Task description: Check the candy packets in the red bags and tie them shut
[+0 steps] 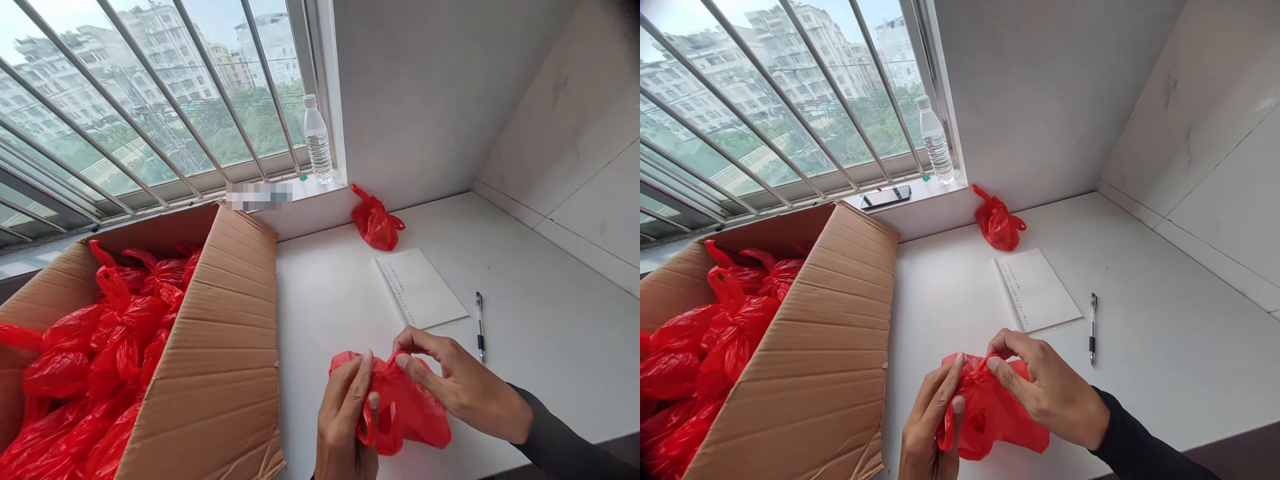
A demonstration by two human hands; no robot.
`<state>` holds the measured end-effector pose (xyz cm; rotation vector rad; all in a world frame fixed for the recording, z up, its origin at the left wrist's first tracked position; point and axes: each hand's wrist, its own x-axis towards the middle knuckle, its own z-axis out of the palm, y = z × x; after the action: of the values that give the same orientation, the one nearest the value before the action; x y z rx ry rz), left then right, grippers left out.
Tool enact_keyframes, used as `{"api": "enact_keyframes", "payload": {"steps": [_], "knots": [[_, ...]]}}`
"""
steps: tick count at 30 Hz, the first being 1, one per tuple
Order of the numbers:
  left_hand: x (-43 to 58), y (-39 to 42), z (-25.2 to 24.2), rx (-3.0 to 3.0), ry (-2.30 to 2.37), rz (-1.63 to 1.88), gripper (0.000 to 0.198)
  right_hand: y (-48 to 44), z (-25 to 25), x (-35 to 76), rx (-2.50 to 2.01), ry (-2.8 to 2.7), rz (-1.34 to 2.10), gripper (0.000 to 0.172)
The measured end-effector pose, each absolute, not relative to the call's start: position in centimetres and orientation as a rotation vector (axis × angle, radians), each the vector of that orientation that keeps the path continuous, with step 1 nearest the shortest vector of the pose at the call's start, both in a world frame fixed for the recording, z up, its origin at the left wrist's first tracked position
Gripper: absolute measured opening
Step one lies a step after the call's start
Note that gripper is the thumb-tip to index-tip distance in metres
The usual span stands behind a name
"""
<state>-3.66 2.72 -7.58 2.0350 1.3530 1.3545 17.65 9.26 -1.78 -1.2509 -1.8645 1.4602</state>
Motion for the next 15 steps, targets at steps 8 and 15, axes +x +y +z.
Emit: {"api": "enact_keyframes", "payload": {"steps": [8,15], "knots": [[-7.6,-2.0,-11.7,1.788,1.623,1.398,0.04,10.3,-5.7,23.1,-1.53,-1.69,1.46,0.043],[-4.6,-0.8,-9.7,1.813,1.519,1.19,0.054,8.7,-6.0,20.7,-1.307,-1.443,1.664,0.035]]}}
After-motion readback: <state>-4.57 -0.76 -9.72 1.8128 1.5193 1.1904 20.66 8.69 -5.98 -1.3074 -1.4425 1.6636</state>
